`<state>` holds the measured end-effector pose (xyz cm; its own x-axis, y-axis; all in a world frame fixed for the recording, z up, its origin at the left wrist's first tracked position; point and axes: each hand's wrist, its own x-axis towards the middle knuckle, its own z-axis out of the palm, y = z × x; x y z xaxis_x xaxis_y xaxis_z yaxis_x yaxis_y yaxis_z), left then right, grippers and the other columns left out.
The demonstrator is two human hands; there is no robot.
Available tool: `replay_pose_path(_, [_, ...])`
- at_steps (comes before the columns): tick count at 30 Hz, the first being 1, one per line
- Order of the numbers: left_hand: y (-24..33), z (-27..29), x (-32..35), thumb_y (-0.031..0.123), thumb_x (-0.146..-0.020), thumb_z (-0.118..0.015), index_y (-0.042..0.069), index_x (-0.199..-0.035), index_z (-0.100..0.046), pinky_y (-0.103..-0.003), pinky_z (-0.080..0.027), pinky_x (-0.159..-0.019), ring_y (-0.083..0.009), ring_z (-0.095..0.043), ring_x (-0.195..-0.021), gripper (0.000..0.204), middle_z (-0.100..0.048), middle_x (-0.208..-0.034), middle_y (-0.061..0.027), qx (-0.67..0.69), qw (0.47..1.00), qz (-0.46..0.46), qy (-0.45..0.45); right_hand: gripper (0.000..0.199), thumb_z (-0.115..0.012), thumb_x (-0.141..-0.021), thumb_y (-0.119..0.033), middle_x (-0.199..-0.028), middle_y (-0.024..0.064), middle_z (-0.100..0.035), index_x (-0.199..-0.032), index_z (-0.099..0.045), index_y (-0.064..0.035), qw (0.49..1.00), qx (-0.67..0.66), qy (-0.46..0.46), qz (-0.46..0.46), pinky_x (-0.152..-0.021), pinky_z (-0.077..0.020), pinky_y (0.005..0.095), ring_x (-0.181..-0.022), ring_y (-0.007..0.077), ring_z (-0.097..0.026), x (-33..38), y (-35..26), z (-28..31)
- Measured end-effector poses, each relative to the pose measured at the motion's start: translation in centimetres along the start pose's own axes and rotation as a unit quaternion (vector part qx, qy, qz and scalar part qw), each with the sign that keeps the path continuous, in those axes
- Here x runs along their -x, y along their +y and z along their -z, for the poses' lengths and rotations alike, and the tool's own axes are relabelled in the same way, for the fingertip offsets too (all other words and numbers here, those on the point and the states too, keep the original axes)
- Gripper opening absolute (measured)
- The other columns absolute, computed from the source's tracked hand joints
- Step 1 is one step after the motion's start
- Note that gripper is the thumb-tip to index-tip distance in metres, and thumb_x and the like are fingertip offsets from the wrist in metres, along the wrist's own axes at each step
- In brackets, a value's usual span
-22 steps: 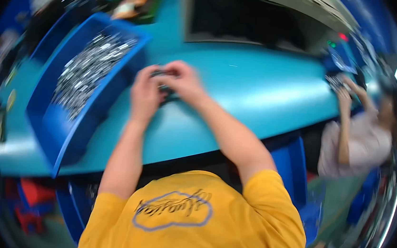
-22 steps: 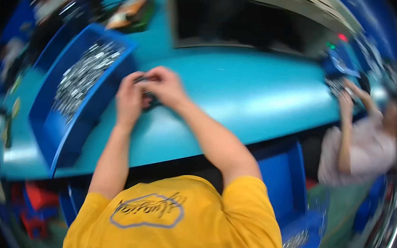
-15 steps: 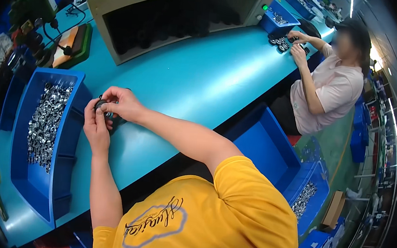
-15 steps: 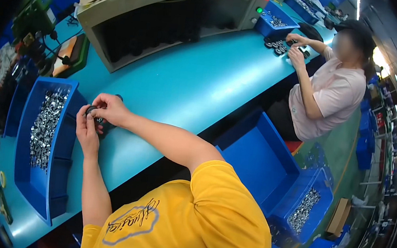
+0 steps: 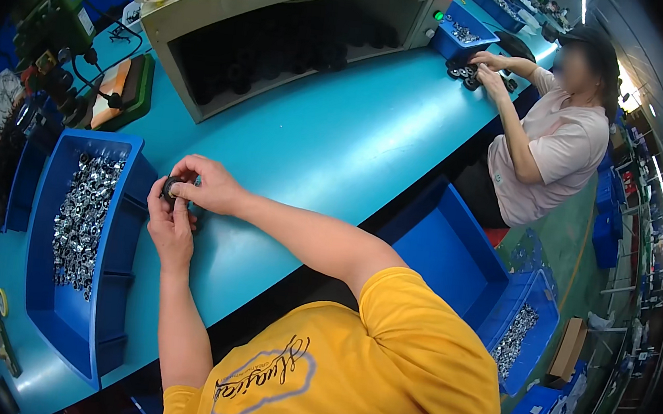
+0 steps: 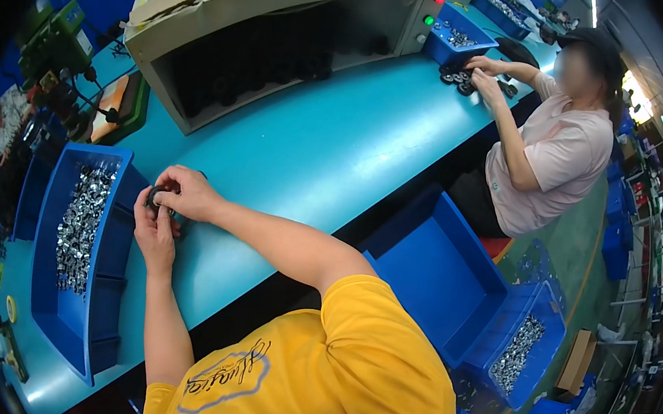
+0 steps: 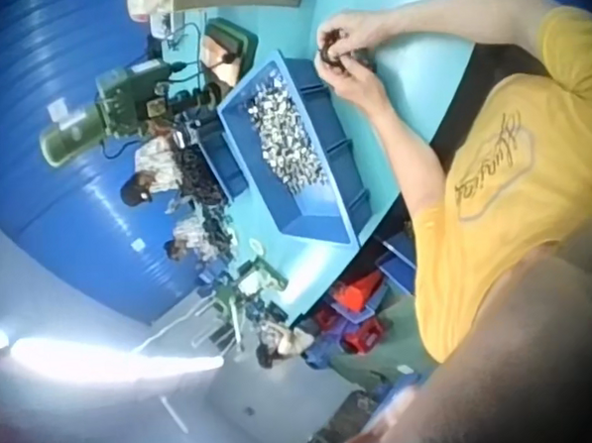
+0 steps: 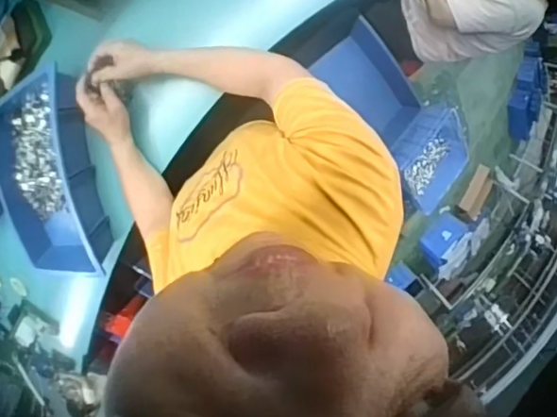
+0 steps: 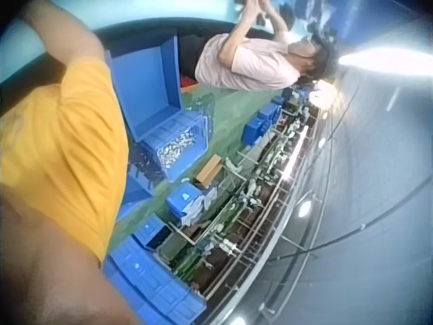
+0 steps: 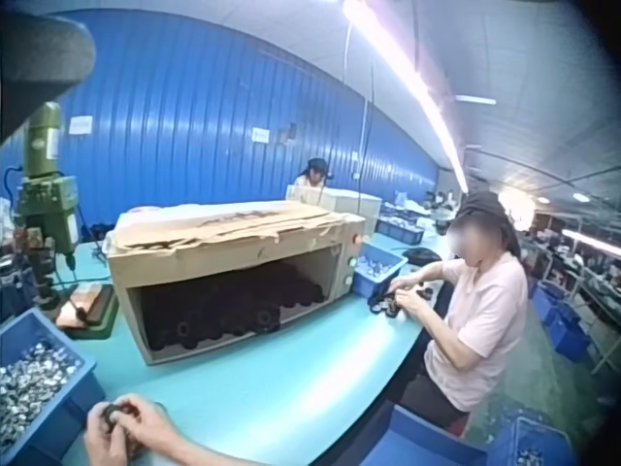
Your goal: Assembling small circular components by hand at an industrial workbench.
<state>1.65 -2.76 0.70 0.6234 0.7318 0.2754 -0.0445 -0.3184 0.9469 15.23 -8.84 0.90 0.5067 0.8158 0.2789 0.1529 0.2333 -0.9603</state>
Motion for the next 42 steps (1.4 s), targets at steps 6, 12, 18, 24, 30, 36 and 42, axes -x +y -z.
replay_pose_path(6, [0.4, -0.3, 0.3, 0.007, -0.105, -0.057, 0.005, -0.145, -0.053, -0.020, -0.042, -0.052, -0.0042, -0.053, -0.061, 0.040, -0.068, -0.089, -0.0011, -0.025, 1.000, 0.002, -0.010, 0.022, -0.082, -0.079, -0.014, -0.095, 0.0048, -0.063, -0.092, -0.067, -0.0046, 1.000, -0.005, 0.005, 0.008, -0.074, -0.0520, 0.0325, -0.083, 0.0154, -0.063, 0.0, 0.1, 0.7])
replay_pose_path(12, [0.2, -0.3, 0.4, 0.004, -0.103, -0.058, 0.005, -0.144, -0.054, -0.021, -0.044, -0.053, -0.0041, -0.053, -0.062, 0.041, -0.068, -0.087, -0.0010, -0.116, 0.992, -0.048, -0.002, 0.021, -0.082, -0.077, -0.011, -0.090, 0.0053, -0.062, -0.087, -0.066, -0.0035, 0.999, -0.017, 0.047, -0.002, -0.068, -0.0541, 0.0308, -0.078, 0.0155, -0.063, 0.6, 0.5, -0.6])
replay_pose_path(18, [-0.4, 0.5, 0.2, 0.000, -0.101, -0.059, 0.005, -0.152, -0.046, -0.022, -0.045, -0.059, -0.0051, -0.056, -0.072, 0.053, -0.069, -0.100, -0.0030, -0.047, 0.997, -0.034, -0.047, 0.025, -0.082, -0.086, -0.018, -0.101, 0.0063, -0.066, -0.097, -0.068, -0.0001, 0.989, -0.099, -0.060, -0.095, -0.072, -0.0576, 0.0285, -0.086, 0.0136, -0.065, -0.5, 0.9, 0.6])
replay_pose_path(24, [-0.1, 0.2, 0.3, -0.002, -0.101, -0.058, 0.006, -0.156, -0.043, -0.021, -0.044, -0.058, -0.0042, -0.054, -0.071, 0.058, -0.068, -0.099, -0.0023, -0.012, 0.999, 0.012, -0.044, 0.025, -0.082, -0.084, -0.018, -0.100, 0.0067, -0.065, -0.099, -0.071, -0.0017, 0.999, 0.039, -0.023, -0.005, -0.080, -0.0557, 0.0327, -0.092, 0.0167, -0.065, -0.3, 0.4, 0.7])
replay_pose_path(30, [-0.3, 0.1, 0.6, -0.001, -0.100, -0.059, 0.006, -0.155, -0.044, -0.022, -0.045, -0.060, -0.0050, -0.055, -0.074, 0.058, -0.068, -0.098, -0.0020, -0.045, 0.998, 0.004, -0.035, 0.024, -0.081, -0.084, -0.016, -0.099, 0.0058, -0.066, -0.102, -0.072, -0.0031, 0.999, 0.045, 0.017, 0.025, -0.081, -0.0549, 0.0320, -0.089, 0.0162, -0.065, 0.4, 0.4, -0.3])
replay_pose_path(36, [-1.6, 0.9, -0.4, -0.001, -0.100, -0.058, 0.005, -0.154, -0.046, -0.023, -0.050, -0.066, -0.0080, -0.060, -0.083, 0.055, -0.069, -0.108, -0.0042, 0.025, 0.998, -0.016, -0.049, 0.025, -0.079, -0.089, -0.015, -0.101, 0.0051, -0.071, -0.109, -0.069, -0.0035, 0.987, -0.118, -0.072, -0.077, -0.082, -0.0555, 0.0290, -0.095, 0.0136, -0.066, -0.6, 1.5, 0.7])
replay_pose_path(42, [0.0, 0.7, -0.5, 0.013, -0.106, -0.057, 0.006, -0.149, -0.053, -0.022, -0.049, -0.064, -0.0073, -0.059, -0.080, 0.043, -0.068, -0.108, -0.0034, 0.041, 0.998, 0.022, -0.040, 0.024, -0.080, -0.091, -0.017, -0.102, 0.0058, -0.073, -0.108, -0.069, -0.0039, 0.979, -0.154, -0.099, -0.094, -0.080, -0.0568, 0.0301, -0.095, 0.0138, -0.068, -0.6, 0.3, 1.7])
